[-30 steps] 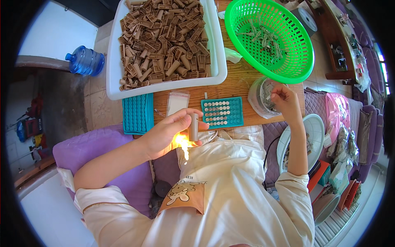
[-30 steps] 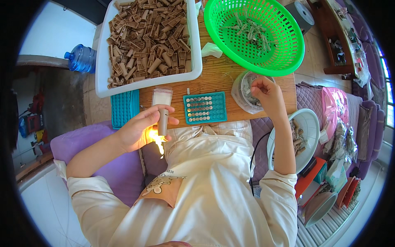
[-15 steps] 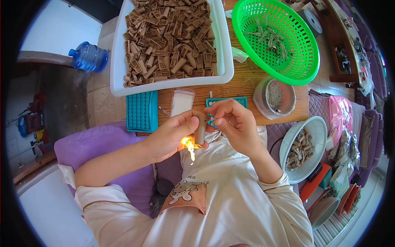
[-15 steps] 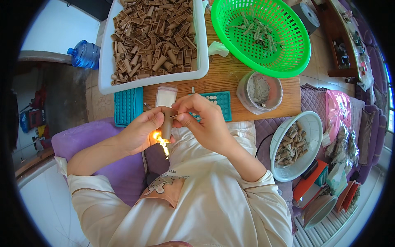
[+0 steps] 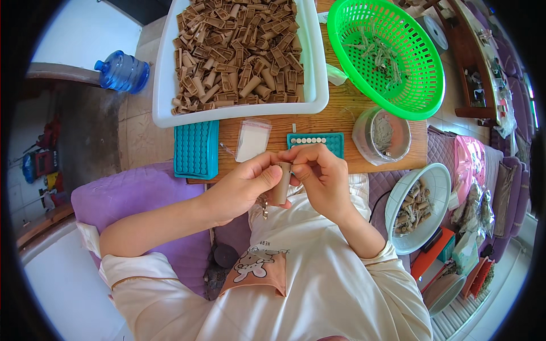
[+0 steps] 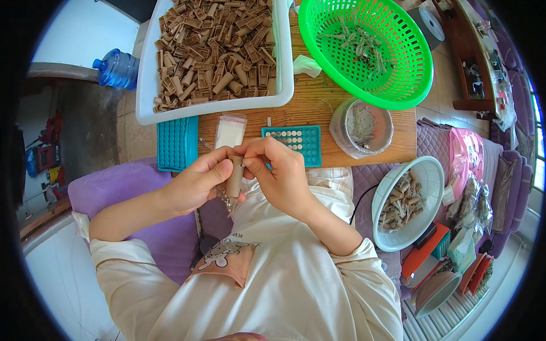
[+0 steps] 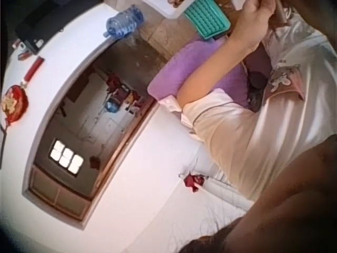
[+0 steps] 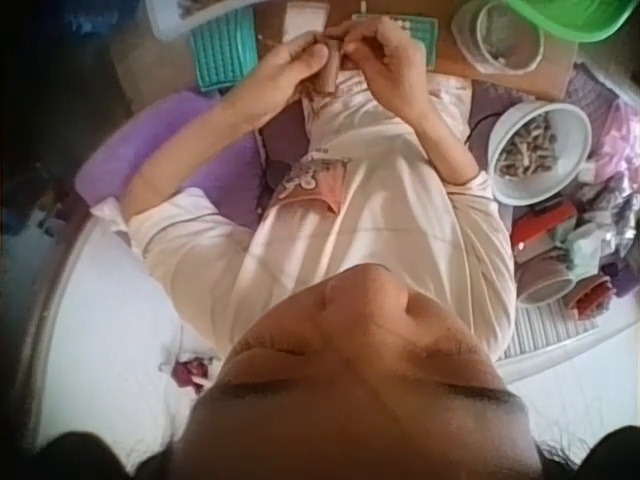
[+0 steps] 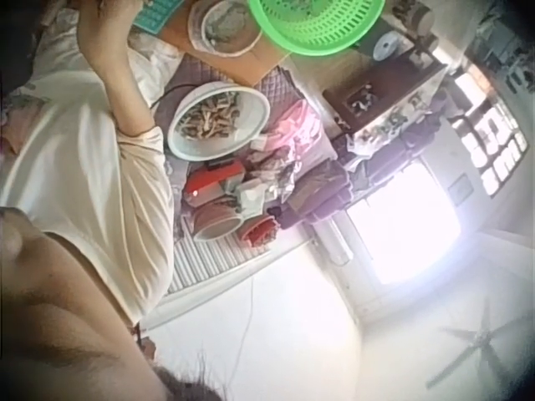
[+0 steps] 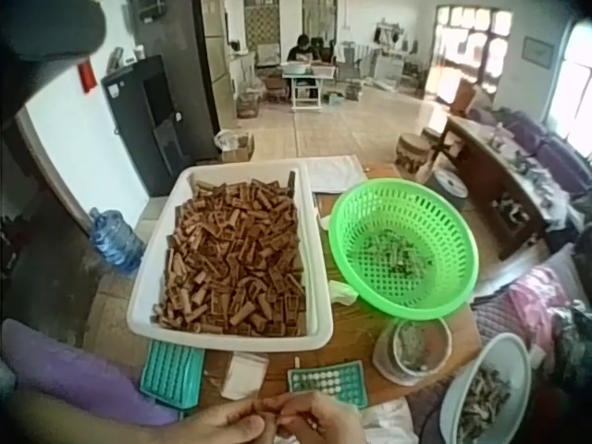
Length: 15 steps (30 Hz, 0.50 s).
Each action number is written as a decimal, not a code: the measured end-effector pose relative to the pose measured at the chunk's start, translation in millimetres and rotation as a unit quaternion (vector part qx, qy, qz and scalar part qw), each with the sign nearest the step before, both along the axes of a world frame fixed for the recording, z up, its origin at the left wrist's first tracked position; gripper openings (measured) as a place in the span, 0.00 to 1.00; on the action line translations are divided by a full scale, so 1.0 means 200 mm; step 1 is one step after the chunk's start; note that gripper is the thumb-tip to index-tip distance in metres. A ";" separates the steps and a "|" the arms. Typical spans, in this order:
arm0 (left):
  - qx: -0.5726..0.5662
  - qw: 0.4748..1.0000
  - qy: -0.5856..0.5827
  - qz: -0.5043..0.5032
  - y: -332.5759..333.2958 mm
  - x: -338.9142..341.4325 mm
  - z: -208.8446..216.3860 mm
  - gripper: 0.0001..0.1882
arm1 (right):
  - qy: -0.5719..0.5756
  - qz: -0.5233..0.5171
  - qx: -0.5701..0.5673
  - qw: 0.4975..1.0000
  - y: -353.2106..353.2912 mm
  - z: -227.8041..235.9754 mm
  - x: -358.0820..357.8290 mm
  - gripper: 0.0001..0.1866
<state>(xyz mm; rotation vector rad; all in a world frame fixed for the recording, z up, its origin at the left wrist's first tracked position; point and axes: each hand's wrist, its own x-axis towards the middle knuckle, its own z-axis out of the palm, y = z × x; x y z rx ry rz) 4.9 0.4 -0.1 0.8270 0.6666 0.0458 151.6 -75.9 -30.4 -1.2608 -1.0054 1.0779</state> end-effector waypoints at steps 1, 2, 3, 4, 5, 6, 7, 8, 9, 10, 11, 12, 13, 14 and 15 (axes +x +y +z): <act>0.016 1.000 -0.003 -0.015 0.00 0.00 0.01 0.19 | 0.000 0.000 0.000 1.000 0.00 0.00 0.00 0.04; 0.010 1.000 -0.004 -0.006 -0.01 0.01 0.02 0.19 | 0.024 -0.007 0.004 1.000 -0.01 0.01 -0.01 0.04; 0.010 1.000 -0.003 -0.007 -0.01 0.01 0.04 0.19 | 0.047 -0.015 0.006 0.999 -0.02 0.01 -0.01 0.04; -0.013 1.000 0.004 0.010 0.00 0.02 0.06 0.20 | 0.047 -0.016 0.006 0.999 -0.02 0.01 -0.02 0.04; -0.036 0.999 0.011 0.026 0.00 0.02 0.07 0.20 | 0.033 -0.033 0.035 0.998 -0.03 0.01 -0.02 0.04; 0.036 0.999 -0.016 -0.017 0.02 0.01 0.05 0.20 | 0.019 -0.048 0.065 0.997 -0.03 0.01 -0.02 0.04; 0.036 0.999 -0.016 -0.017 0.02 0.01 0.06 0.20 | 0.019 -0.047 0.065 0.997 -0.03 0.02 -0.03 0.04; 0.005 1.000 -0.015 0.004 0.01 0.01 0.08 0.20 | -0.038 -0.049 0.082 0.995 -0.03 0.04 -0.02 0.04; -0.026 0.999 -0.015 0.025 0.00 0.02 0.10 0.20 | -0.095 -0.051 0.099 0.989 -0.03 0.06 -0.02 0.05; -0.029 0.999 -0.029 0.022 0.01 0.01 0.09 0.21 | -0.116 -0.053 0.114 0.985 -0.04 0.07 -0.02 0.05; -0.029 0.999 -0.030 0.022 0.01 0.01 0.09 0.21 | -0.116 -0.052 0.114 0.985 -0.04 0.07 -0.03 0.05; -0.008 0.999 -0.041 0.006 0.01 0.00 0.09 0.22 | -0.143 -0.055 0.125 0.980 -0.04 0.08 -0.03 0.05; 0.013 0.998 -0.053 -0.010 0.01 0.00 0.08 0.23 | -0.170 -0.058 0.136 0.974 -0.04 0.08 -0.03 0.06; -0.033 0.999 -0.028 0.010 0.01 0.01 0.10 0.23 | -0.171 -0.057 0.136 0.974 -0.04 0.08 -0.03 0.06; -0.033 0.999 -0.028 0.011 0.01 0.00 0.09 0.23 | -0.171 -0.059 0.120 0.976 -0.03 0.07 -0.04 0.06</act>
